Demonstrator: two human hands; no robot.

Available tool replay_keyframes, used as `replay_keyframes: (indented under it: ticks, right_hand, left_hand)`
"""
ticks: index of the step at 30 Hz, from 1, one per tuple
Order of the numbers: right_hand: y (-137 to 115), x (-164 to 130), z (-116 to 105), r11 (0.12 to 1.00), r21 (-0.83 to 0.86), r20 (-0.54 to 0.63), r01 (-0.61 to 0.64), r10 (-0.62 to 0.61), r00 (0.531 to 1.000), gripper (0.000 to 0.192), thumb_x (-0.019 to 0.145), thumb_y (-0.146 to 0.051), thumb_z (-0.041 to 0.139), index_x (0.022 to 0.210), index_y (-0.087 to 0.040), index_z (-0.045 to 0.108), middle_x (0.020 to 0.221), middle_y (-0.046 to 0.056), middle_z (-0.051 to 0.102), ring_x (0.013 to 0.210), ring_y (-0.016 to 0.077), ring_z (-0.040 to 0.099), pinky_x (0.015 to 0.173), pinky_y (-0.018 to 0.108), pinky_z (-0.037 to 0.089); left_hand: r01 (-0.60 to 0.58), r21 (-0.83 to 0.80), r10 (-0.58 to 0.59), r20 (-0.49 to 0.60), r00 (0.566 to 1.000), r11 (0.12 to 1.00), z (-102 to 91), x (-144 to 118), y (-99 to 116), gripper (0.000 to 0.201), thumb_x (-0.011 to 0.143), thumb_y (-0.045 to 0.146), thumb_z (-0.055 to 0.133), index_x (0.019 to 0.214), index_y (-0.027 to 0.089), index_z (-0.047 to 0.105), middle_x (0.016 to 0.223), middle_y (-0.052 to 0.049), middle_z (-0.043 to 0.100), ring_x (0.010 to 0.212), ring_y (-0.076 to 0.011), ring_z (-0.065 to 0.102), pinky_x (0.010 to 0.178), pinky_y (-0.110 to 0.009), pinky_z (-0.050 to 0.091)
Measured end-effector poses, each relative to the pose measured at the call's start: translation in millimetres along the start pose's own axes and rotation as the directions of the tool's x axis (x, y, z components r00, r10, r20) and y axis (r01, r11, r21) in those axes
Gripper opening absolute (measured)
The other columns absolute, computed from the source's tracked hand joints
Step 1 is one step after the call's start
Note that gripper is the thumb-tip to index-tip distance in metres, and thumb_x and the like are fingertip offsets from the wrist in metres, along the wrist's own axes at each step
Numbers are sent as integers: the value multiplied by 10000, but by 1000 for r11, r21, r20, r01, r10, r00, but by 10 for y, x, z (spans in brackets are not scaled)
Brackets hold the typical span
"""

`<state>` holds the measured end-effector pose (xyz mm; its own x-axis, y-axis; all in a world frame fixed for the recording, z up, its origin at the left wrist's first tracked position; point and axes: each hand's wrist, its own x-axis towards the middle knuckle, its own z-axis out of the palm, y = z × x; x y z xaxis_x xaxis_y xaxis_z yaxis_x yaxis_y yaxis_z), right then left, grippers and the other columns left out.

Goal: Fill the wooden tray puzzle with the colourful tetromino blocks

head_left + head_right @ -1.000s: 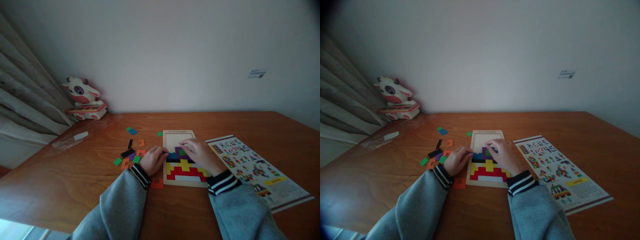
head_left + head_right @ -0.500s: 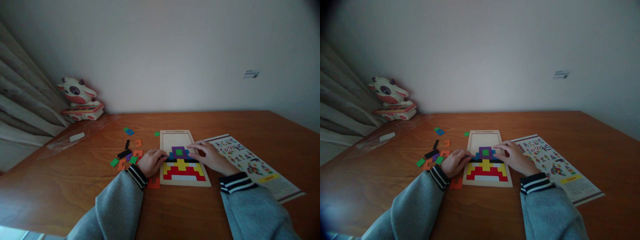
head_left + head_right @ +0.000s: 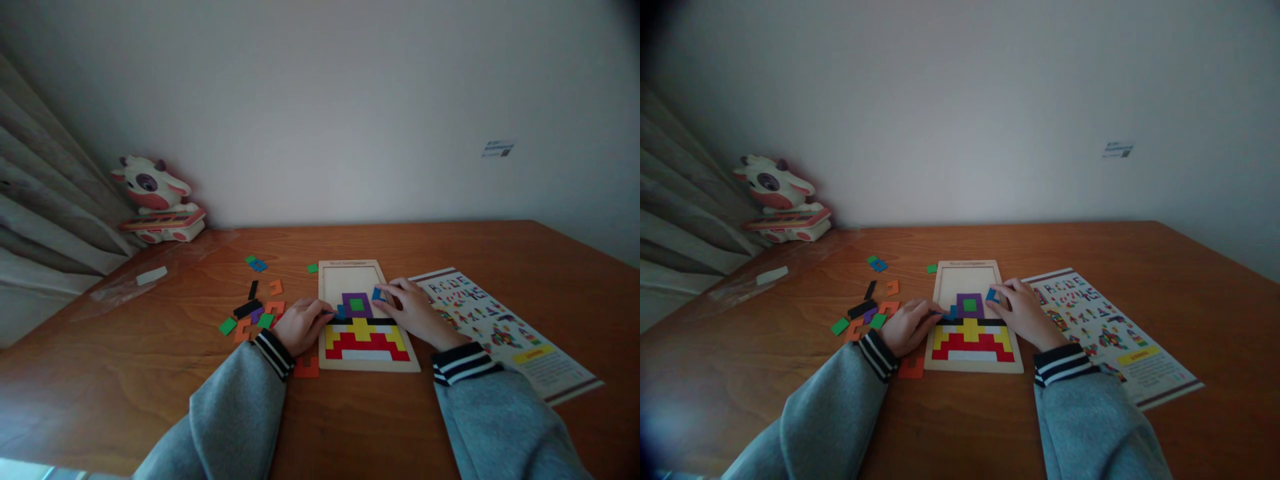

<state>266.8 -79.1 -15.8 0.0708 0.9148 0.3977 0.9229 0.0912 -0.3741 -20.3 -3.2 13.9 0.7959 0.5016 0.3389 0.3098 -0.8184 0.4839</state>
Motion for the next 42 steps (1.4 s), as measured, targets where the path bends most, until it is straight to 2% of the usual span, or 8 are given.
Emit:
replay_keyframes:
  ticks: [8, 11, 14, 18, 22, 25, 32, 42]
  right_hand:
    - [-63, 120, -20, 996, -52, -25, 66, -67, 997, 345, 989, -346, 411, 1085, -213, 715, 991, 103, 667, 935, 255, 622, 846, 399, 494]
    - [-73, 136, -58, 999, -41, -113, -7, 2, 994, 373, 995, -341, 368, 1016, -182, 704, 969, 125, 689, 916, 269, 645, 829, 415, 507]
    - [-51, 107, -75, 984, 114, -220, -135, 157, 963, 318, 964, -381, 433, 987, -183, 681, 940, 117, 726, 845, 258, 682, 782, 409, 537]
    - [-17, 54, -59, 894, 366, -221, -259, 353, 909, 298, 868, -448, 585, 984, -191, 683, 937, 100, 758, 804, 237, 715, 780, 397, 568]
    - [-2, 57, -65, 825, 491, -216, -280, 426, 879, 405, 814, -478, 642, 1080, -178, 693, 1023, 122, 754, 888, 260, 711, 839, 439, 561]
    - [-16, 74, -76, 754, 597, -153, -274, 442, 884, 365, 798, -501, 668, 988, -194, 721, 1020, 109, 760, 950, 268, 700, 897, 454, 540]
    - [-193, 92, -24, 410, 880, -1, -242, 509, 861, 358, 745, -542, 723, 797, -227, 560, 916, 94, 773, 910, 251, 720, 806, 403, 578]
    - [-122, 75, -51, 657, 710, -3, -252, 361, 933, 392, 852, -550, 599, 970, -201, 732, 932, 73, 766, 871, 239, 698, 781, 381, 558]
  left_hand:
    - [-18, 3, 18, -2, 1000, 1000, 6, -2, 0, 217, 1005, 288, 435, 1052, 192, 624, 1000, -73, 702, 942, -197, 653, 869, -330, 517]
    - [-18, -8, 18, 6, 1000, 1000, -2, 0, 2, 218, 1004, 288, 436, 1053, 189, 624, 1005, -75, 701, 944, -198, 650, 877, -334, 516]
    - [-17, -14, 17, 7, 1000, 1000, -2, -3, -5, 222, 1006, 294, 433, 1068, 198, 624, 1019, -73, 700, 956, -198, 649, 889, -337, 515]
    - [-13, -12, 13, 13, 1000, 1000, -1, -5, -11, 227, 1006, 299, 433, 1073, 205, 628, 1032, -73, 700, 973, -202, 649, 902, -344, 513]
    - [-16, -7, 17, 6, 1000, 1000, -2, -5, -11, 230, 1004, 293, 437, 1077, 202, 635, 1026, -78, 701, 970, -201, 652, 898, -344, 519]
    - [-17, -1, 17, 8, 1000, 1000, 0, -7, -18, 231, 1003, 292, 440, 1075, 202, 640, 1025, -77, 702, 964, -201, 653, 893, -347, 522]
    - [33, -22, -36, -135, 990, 999, -13, -8, -42, 221, 1003, 298, 451, 1097, 200, 625, 1025, -68, 706, 969, -195, 659, 877, -333, 532]
    - [27, -4, -28, -159, 987, 1000, -25, -3, -36, 201, 999, 291, 454, 1061, 204, 625, 992, -67, 703, 934, -188, 665, 864, -322, 540]
